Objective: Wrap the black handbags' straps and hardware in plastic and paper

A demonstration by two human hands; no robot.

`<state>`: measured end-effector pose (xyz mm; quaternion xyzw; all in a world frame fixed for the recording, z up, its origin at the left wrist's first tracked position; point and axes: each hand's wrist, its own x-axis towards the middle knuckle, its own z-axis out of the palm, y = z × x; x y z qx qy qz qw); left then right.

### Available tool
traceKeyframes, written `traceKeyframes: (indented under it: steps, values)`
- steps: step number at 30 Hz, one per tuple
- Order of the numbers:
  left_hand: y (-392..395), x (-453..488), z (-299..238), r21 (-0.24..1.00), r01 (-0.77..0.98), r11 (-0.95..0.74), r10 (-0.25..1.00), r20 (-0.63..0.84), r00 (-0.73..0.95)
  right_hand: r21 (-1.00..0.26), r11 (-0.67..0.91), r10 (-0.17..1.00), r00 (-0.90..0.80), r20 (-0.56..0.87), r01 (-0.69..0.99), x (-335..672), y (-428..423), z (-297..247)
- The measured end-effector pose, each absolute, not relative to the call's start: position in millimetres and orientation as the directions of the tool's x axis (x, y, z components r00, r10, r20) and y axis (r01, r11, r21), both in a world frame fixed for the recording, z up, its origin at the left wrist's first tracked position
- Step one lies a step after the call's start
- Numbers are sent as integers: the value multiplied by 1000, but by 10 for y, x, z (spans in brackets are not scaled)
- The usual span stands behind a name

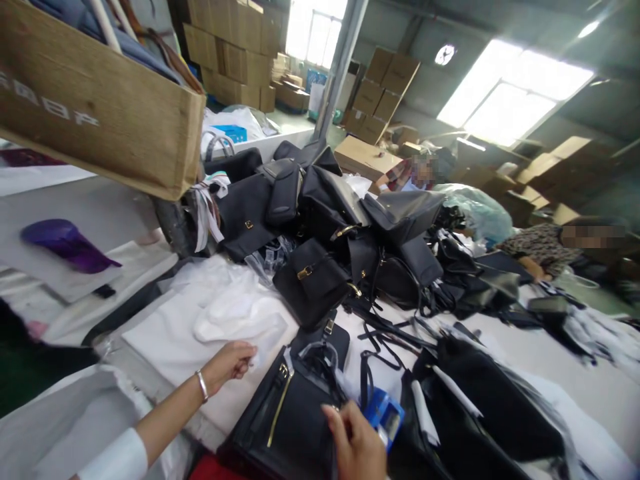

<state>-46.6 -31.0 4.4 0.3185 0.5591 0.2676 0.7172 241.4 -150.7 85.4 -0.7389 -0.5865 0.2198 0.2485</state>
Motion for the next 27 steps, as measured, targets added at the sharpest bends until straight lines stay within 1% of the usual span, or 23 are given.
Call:
traceKeyframes:
  steps: [3, 5, 8, 11, 13, 15, 17, 18, 19, 20, 21, 22, 23, 24, 25, 27]
  values:
    - [-301, -414, 99, 745, -77, 663, 736, -628, 254, -637, 17, 997, -59, -44, 770, 1753, -1073, 858]
    - [-300, -385, 122, 743, -91, 663, 736, -625, 259, -619, 133, 982, -189, -25, 774, 1432, -875, 817]
    - [-307, -349, 145, 743, -90, 663, 736, -625, 259, -523, 226, 962, -272, -12, 822, 1187, -715, 696]
    - [-311, -323, 155, 752, -71, 656, 740, -621, 257, -438, 230, 960, -277, -46, 869, 1162, -645, 554]
    - [-308, -316, 166, 770, -54, 635, 758, -608, 237, -454, 186, 968, -243, -68, 871, 1214, -617, 483]
    - [-300, -320, 196, 805, -34, 593, 795, -578, 182, -538, 93, 981, -170, -94, 838, 1282, -593, 443]
    - [-288, -328, 246, 879, 34, 475, 869, -475, 141, -654, -32, 986, -82, -143, 756, 1339, -569, 420]
    - [-279, -330, 272, 913, 78, 400, 898, -408, 164, -710, -94, 983, -48, -178, 697, 1359, -557, 409]
    - [-269, -328, 292, 936, 116, 333, 907, -352, 232, -761, -157, 975, -22, -219, 629, 1374, -544, 395]
    - [-256, -321, 301, 947, 147, 287, 886, -321, 335, -805, -215, 965, -5, -262, 553, 1384, -532, 376]
    - [-240, -310, 295, 947, 186, 261, 837, -318, 445, -839, -265, 954, 1, -301, 475, 1392, -521, 350]
    - [-223, -297, 271, 939, 233, 251, 774, -340, 535, -863, -308, 942, 0, -336, 401, 1399, -512, 318]
    - [-202, -284, 231, 927, 291, 235, 720, -367, 589, -878, -341, 932, -4, -363, 335, 1410, -505, 281]
    - [-180, -274, 175, 913, 353, 205, 689, -391, 610, -888, -366, 924, -8, -383, 278, 1425, -501, 241]
    - [-156, -270, 109, 897, 411, 166, 687, -404, 604, -894, -384, 918, -8, -396, 233, 1446, -500, 201]
    - [-103, -287, -38, 865, 494, 86, 732, -391, 558, -895, -411, 910, 12, -415, 173, 1507, -508, 133]
